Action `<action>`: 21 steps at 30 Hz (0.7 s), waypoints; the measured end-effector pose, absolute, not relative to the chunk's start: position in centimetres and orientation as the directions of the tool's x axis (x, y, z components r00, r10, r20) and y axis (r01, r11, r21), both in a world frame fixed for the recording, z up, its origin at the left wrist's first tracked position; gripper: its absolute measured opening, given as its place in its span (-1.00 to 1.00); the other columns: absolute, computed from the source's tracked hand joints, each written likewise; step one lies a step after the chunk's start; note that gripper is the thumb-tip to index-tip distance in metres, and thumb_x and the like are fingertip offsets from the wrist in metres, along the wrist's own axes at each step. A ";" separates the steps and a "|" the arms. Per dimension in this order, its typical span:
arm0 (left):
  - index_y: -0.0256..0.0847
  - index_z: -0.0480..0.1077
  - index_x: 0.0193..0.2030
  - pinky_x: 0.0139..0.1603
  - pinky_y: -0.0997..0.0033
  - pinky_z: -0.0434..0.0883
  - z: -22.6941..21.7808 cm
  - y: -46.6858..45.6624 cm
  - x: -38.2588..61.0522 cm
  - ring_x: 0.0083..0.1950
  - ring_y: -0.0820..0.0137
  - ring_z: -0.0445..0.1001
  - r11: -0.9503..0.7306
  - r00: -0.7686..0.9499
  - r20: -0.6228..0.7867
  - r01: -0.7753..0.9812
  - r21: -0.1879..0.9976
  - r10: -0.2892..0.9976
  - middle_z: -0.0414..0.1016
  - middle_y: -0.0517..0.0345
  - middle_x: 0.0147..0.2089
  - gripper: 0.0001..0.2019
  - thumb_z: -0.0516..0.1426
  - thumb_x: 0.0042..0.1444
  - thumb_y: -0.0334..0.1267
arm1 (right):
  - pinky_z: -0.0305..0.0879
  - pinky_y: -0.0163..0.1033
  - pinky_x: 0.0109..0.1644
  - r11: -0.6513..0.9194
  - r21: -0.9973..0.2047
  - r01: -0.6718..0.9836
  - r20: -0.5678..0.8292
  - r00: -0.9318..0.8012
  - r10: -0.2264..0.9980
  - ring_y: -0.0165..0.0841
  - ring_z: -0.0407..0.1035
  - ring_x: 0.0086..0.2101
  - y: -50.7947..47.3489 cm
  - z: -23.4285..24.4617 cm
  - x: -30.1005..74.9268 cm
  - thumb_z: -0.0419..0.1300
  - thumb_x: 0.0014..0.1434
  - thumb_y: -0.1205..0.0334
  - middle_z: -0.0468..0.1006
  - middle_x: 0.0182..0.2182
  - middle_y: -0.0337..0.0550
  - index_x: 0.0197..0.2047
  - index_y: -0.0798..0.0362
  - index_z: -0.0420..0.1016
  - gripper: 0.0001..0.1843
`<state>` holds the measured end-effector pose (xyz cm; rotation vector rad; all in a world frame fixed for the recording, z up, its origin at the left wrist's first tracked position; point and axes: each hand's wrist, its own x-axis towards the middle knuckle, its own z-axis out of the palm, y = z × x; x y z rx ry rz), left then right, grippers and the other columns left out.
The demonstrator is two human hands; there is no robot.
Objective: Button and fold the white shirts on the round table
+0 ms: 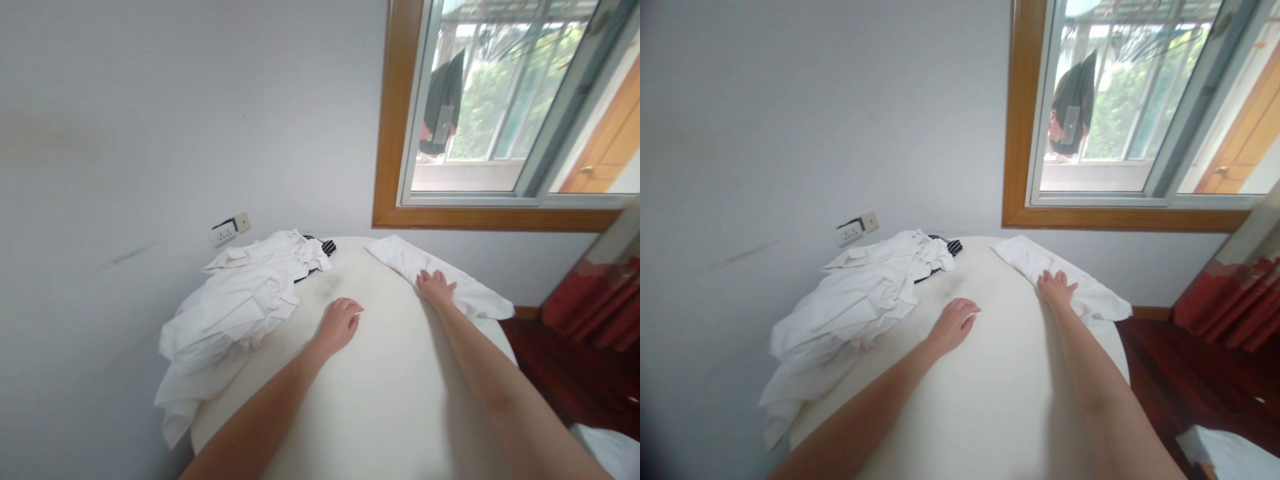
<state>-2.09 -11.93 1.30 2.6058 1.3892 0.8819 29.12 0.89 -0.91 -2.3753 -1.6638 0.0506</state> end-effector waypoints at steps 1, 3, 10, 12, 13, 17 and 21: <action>-0.12 0.43 -0.07 0.10 0.20 0.29 1.3 -11.9 -2.1 0.02 0.32 0.35 -0.592 0.427 0.460 0.742 0.314 0.778 0.44 0.09 -0.06 -0.75 0.04 0.14 -0.38 | -0.34 0.39 0.20 -0.319 -0.221 0.922 0.106 0.348 0.931 -0.08 -0.20 0.31 1.1 -0.9 29.3 -0.30 0.32 -0.02 -0.02 0.33 0.12 0.33 -0.12 0.08 -0.42; -0.11 0.44 -0.09 0.10 0.20 0.30 1.2 -11.9 -2.2 0.01 0.31 0.35 -0.598 0.426 0.468 0.735 0.321 0.774 0.45 0.09 -0.08 -0.75 0.04 0.14 -0.39 | -0.33 0.39 0.20 -0.312 -0.234 0.921 0.118 0.345 0.931 -0.07 -0.18 0.30 1.4 -1.0 29.5 -0.29 0.32 -0.01 0.00 0.33 0.11 0.33 -0.11 0.09 -0.42; -0.13 0.43 -0.06 0.11 0.18 0.30 0.9 -11.7 -2.1 0.03 0.32 0.34 -0.631 0.416 0.525 0.699 0.337 0.742 0.43 0.07 -0.06 -0.68 0.02 0.10 -0.48 | -0.12 0.30 0.18 -0.150 -0.249 0.957 0.378 0.238 0.895 -0.08 0.18 0.10 0.3 0.1 29.3 -0.12 0.27 0.15 0.37 0.10 0.09 0.00 0.05 0.49 -0.57; -0.13 0.43 -0.05 0.13 0.18 0.29 1.3 -11.7 -2.2 0.06 0.32 0.33 -0.626 0.392 0.560 0.713 0.317 0.730 0.42 0.05 -0.04 -0.64 0.00 0.09 -0.51 | -0.13 0.23 0.21 -0.044 -0.235 0.971 0.499 0.159 0.852 -0.13 0.19 0.09 -0.7 0.7 28.4 -0.08 0.24 0.22 0.41 0.08 0.02 -0.04 0.04 0.50 -0.62; -0.13 0.43 -0.03 0.14 0.17 0.28 1.8 -11.8 -2.4 0.08 0.31 0.31 -0.610 0.373 0.576 0.736 0.293 0.727 0.41 0.05 -0.02 -0.63 0.00 0.09 -0.51 | -0.13 0.21 0.22 0.014 -0.225 0.974 0.535 0.112 0.838 -0.15 0.18 0.10 -1.2 1.0 27.8 -0.06 0.23 0.24 0.42 0.07 -0.01 -0.04 0.03 0.50 -0.64; -0.06 0.40 0.03 0.21 0.12 0.21 5.2 -12.2 -4.9 0.17 0.23 0.24 -0.424 0.218 0.653 0.889 0.175 0.725 0.38 0.04 0.08 -0.62 0.02 0.11 -0.45 | -0.09 0.16 0.22 0.242 -0.188 0.952 0.520 -0.113 0.847 -0.17 0.17 0.12 -3.9 2.4 24.7 0.01 0.20 0.28 0.47 0.03 -0.08 -0.08 -0.02 0.52 -0.69; -0.12 0.30 0.17 0.24 0.07 0.13 8.6 -12.8 -10.8 0.24 0.12 0.17 -0.108 0.001 0.691 0.988 0.111 0.723 0.32 -0.05 0.16 -0.58 0.04 0.15 -0.25 | -0.03 0.08 0.22 0.398 -0.174 0.901 0.430 -0.294 0.854 -0.23 0.25 0.07 -6.9 3.2 21.8 0.02 0.21 0.26 0.50 0.00 -0.14 -0.10 -0.08 0.53 -0.71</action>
